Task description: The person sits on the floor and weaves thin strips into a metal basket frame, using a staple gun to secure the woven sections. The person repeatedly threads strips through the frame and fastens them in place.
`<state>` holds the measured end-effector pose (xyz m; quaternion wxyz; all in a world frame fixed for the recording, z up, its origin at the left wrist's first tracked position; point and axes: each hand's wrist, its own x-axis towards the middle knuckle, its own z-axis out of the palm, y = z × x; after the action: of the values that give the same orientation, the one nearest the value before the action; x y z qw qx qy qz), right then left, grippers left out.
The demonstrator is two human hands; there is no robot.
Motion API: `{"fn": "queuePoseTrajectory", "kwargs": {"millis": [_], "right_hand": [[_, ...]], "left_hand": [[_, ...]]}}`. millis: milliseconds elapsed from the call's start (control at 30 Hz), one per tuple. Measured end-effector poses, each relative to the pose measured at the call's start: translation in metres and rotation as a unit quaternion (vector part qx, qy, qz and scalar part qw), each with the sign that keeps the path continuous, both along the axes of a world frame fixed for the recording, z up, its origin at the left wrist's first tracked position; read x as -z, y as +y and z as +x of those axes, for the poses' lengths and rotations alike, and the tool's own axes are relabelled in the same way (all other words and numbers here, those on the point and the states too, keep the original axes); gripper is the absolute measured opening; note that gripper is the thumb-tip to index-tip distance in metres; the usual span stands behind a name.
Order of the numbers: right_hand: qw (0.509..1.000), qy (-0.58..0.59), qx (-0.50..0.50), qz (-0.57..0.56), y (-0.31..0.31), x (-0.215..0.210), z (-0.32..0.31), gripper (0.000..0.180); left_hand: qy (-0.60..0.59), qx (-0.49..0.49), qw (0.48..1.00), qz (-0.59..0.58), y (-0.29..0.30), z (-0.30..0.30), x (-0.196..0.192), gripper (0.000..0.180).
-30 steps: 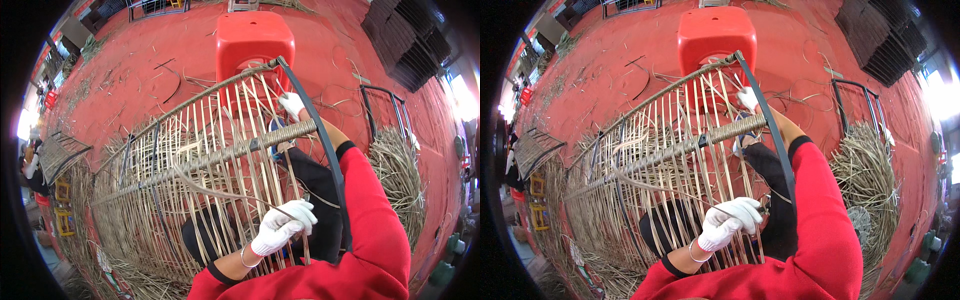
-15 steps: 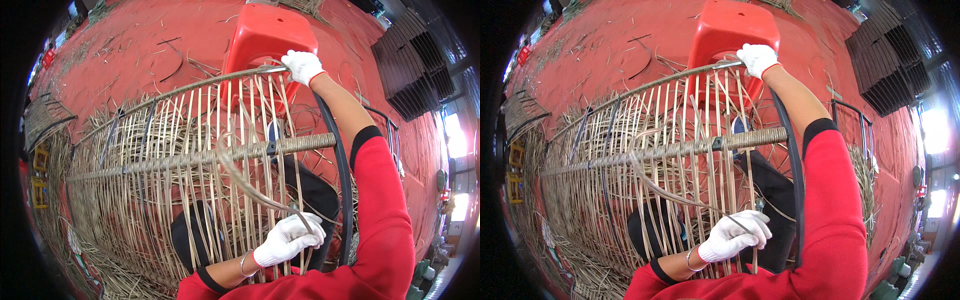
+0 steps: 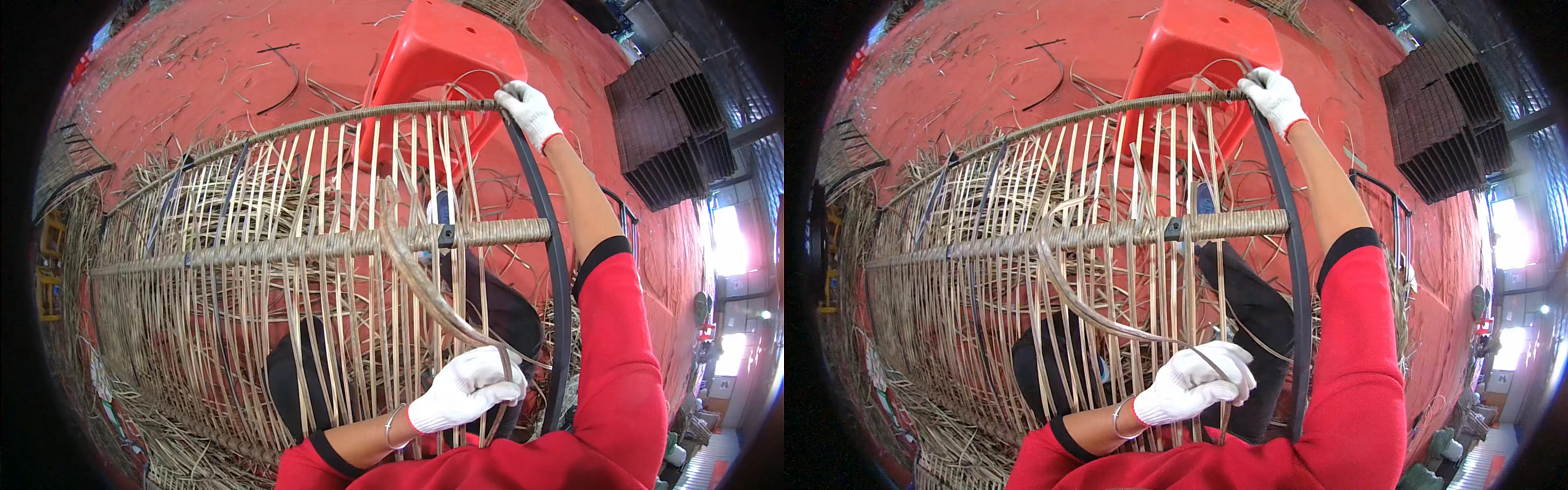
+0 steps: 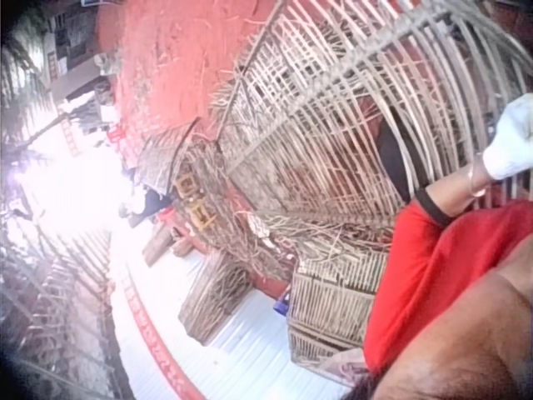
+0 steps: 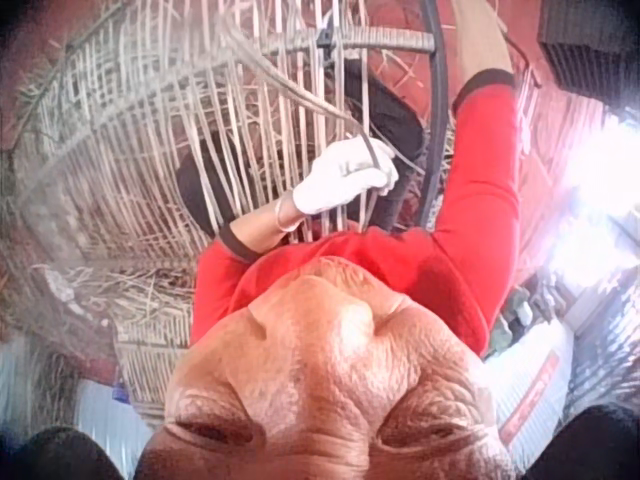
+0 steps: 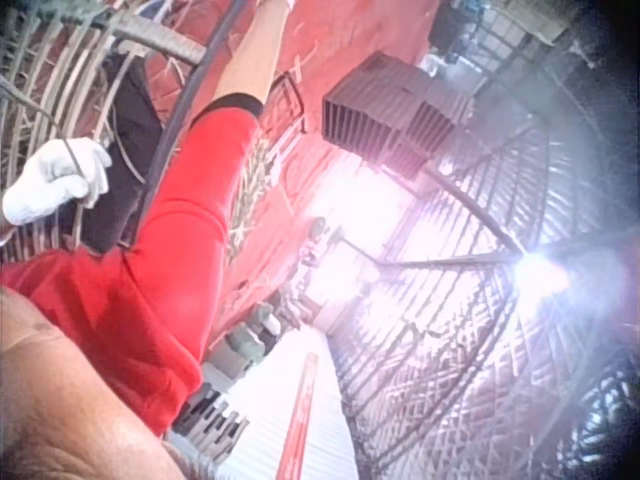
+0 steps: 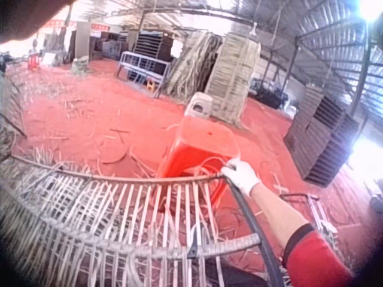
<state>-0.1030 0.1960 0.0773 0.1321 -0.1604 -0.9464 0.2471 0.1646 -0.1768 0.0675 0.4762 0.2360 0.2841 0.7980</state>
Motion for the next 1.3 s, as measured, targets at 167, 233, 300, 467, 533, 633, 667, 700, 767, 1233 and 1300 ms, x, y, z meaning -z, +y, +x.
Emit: {"fn": "queuePoseTrajectory", "kwargs": {"millis": [167,233,300,467,533,633,667,700,767,1233,1300], "right_hand": [[0.949,0.082,-0.012,-0.303,0.0,0.009,0.008,0.034],[0.986,0.033,-0.02,-0.161,-0.004,0.004,0.005,0.039],[1.0,-0.014,-0.013,-0.006,-0.011,-0.002,-0.001,0.048],[0.955,-0.156,-0.085,0.237,-0.035,-0.016,-0.02,0.047],[0.926,-0.201,-0.109,0.3,-0.045,-0.015,-0.024,0.042],[0.892,-0.23,-0.114,0.372,-0.054,-0.009,-0.024,0.031],[0.905,-0.204,-0.113,0.357,-0.054,-0.006,-0.024,0.028],[0.917,-0.176,-0.113,0.341,-0.053,-0.004,-0.023,0.025],[0.954,-0.117,-0.103,0.254,-0.047,-0.003,-0.021,0.026],[0.948,0.163,-0.076,-0.264,-0.039,0.001,0.101,0.021],[0.931,0.186,-0.052,-0.309,-0.042,0.003,0.107,0.021]], "left_hand": [[-0.02,-0.003,1.0,0.004,0.0,0.003,0.002,0.012],[-0.025,-0.004,1.0,0.005,0.001,0.003,0.003,0.012],[-0.031,0.003,1.0,0.006,0.002,0.002,0.004,0.012],[0.091,-0.013,0.996,-0.007,0.001,-0.006,0.005,0.017],[0.058,0.001,0.998,-0.011,0.0,-0.006,0.004,0.017],[0.045,0.005,0.999,0.002,0.0,-0.007,0.002,0.016],[0.064,-0.002,0.998,0.002,0.0,-0.007,0.002,0.016],[0.085,-0.015,0.996,0.0,0.0,-0.007,0.001,0.015],[0.041,0.001,0.999,0.0,0.001,-0.006,0.001,0.014],[0.415,-0.026,0.909,-0.007,0.002,-0.04,-0.024,0.012],[0.573,-0.074,0.816,-0.027,-0.003,-0.061,-0.037,0.019]]}}
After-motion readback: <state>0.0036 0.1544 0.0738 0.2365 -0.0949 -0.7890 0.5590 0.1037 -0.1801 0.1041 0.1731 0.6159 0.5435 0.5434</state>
